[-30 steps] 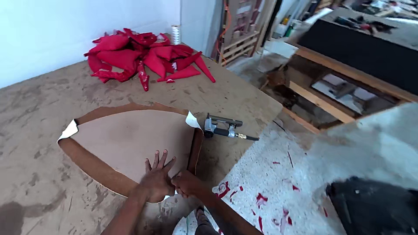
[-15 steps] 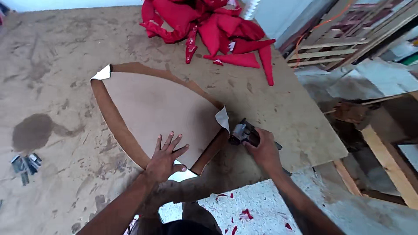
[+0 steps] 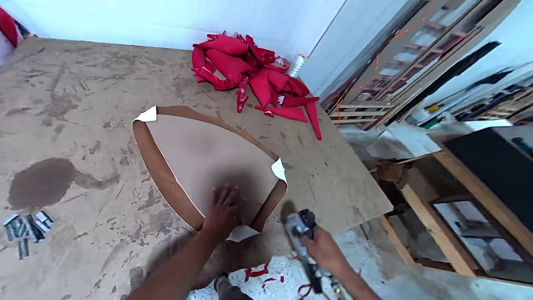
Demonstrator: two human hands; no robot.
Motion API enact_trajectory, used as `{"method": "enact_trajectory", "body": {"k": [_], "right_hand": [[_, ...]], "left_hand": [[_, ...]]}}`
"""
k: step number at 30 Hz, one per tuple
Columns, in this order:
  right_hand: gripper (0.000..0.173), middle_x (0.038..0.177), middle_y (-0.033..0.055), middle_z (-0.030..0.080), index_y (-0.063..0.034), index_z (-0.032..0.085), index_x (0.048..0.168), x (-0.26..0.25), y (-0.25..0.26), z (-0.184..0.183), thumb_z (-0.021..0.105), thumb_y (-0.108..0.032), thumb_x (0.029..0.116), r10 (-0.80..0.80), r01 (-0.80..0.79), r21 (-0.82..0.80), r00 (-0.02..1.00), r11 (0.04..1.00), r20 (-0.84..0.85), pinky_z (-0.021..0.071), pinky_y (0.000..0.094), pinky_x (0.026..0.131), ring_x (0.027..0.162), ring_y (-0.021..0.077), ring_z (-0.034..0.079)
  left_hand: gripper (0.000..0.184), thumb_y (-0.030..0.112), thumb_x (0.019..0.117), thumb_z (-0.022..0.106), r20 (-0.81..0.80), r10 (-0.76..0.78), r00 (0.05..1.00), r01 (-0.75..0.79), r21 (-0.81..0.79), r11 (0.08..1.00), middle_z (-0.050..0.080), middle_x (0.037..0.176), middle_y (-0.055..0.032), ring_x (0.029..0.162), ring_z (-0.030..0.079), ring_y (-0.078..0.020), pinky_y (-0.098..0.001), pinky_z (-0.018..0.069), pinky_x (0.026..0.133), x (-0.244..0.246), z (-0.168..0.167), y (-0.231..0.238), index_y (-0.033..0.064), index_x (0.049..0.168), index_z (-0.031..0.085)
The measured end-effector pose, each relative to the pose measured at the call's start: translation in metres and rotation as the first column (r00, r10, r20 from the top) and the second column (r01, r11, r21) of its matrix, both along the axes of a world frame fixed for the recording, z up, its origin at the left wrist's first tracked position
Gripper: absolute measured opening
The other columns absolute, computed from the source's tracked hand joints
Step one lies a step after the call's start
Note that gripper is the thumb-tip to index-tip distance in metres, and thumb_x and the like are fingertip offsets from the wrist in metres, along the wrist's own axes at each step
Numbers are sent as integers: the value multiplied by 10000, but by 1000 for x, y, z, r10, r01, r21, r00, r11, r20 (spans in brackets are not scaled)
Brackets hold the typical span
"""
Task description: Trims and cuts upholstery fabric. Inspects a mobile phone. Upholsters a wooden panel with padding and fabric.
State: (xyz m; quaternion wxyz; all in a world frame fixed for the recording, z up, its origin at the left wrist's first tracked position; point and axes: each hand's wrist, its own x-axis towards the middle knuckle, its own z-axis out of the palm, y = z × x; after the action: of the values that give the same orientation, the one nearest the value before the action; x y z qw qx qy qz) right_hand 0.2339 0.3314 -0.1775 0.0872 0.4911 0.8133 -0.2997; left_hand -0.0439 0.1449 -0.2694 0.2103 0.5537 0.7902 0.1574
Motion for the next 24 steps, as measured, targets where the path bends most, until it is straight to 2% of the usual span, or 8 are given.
{"method": "enact_trajectory", "body": {"k": [2, 6, 14, 16, 18, 19, 21, 24], "right_hand": [[340, 766, 86, 688, -72, 674, 1088, -10, -65, 16, 682, -360, 908, 25, -33, -104, 997, 994, -72, 593, 510, 621, 633, 241, 680], [312, 858, 42, 707, -132, 670, 1126, -53, -139, 14, 653, -344, 899, 182, -185, -64, 982, 981, -54, 592, 495, 713, 764, 204, 701], [475, 929, 84, 715, -115, 570, 1315, -83, -144, 13, 625, -353, 907, 288, -287, -34, 956, 957, 54, 590, 509, 780, 865, 253, 720], [455, 983, 109, 716, -94, 594, 1288, -78, -133, 20, 635, -359, 920, 278, -276, -49, 960, 960, 39, 581, 521, 827, 920, 270, 715], [489, 1119, 154, 708, -63, 600, 1317, -64, -101, 25, 676, -329, 914, 206, -206, -3, 978, 979, 17, 572, 552, 903, 1015, 304, 705], [532, 1194, 179, 688, -54, 573, 1363, -55, -73, 24, 698, -307, 911, 169, -170, 60, 985, 984, 15, 570, 570, 921, 1052, 329, 699], [574, 1321, 213, 611, -46, 530, 1408, -35, 2, 11, 709, -255, 904, 125, -125, 237, 992, 963, 16, 589, 583, 877, 1053, 369, 693], [542, 1411, 224, 542, -51, 582, 1391, -22, 103, -16, 705, -211, 888, 150, -139, 384, 989, 913, 1, 589, 573, 888, 1100, 390, 671]], "left_hand": [[586, 615, 954, 557, -5, 5, 1000, -5, 12, 1000, 205, 1717, 55, 1601, 12, -307, -704, -59, 1215, -3, -3, 0, 436, 1506, 480], [604, 585, 965, 533, -3, 2, 1000, -2, -11, 1000, 212, 1717, 27, 1601, 2, -306, -700, -75, 1213, -1, -4, -8, 443, 1542, 427], [593, 660, 974, 453, -67, 1, 998, 1, 21, 1000, 244, 1705, 52, 1597, 69, -309, -706, -39, 1213, -3, -7, -7, 456, 1531, 430], [534, 600, 994, 464, -57, 16, 998, -10, 96, 995, 295, 1686, 63, 1591, 130, -285, -672, 6, 1234, -7, -9, -9, 407, 1491, 504], [408, 493, 1024, 516, 78, 156, 985, -172, 314, 934, 497, 1566, 50, 1520, 349, -200, -531, 205, 1274, -23, -11, -25, 318, 1362, 662], [366, 443, 1017, 563, 161, 278, 947, -320, 387, 865, 583, 1481, 25, 1436, 472, -184, -469, 351, 1227, -34, -8, -40, 272, 1306, 709], [307, 381, 997, 626, 342, 568, 749, -663, 380, 645, 700, 1274, -31, 1248, 621, -206, -476, 496, 1093, -56, 2, -80, 173, 1188, 748], [376, 454, 995, 639, 461, 826, 325, -940, 65, 334, 738, 871, -72, 785, 719, -229, -513, 602, 756, -85, -4, -113, 89, 996, 729]]}}
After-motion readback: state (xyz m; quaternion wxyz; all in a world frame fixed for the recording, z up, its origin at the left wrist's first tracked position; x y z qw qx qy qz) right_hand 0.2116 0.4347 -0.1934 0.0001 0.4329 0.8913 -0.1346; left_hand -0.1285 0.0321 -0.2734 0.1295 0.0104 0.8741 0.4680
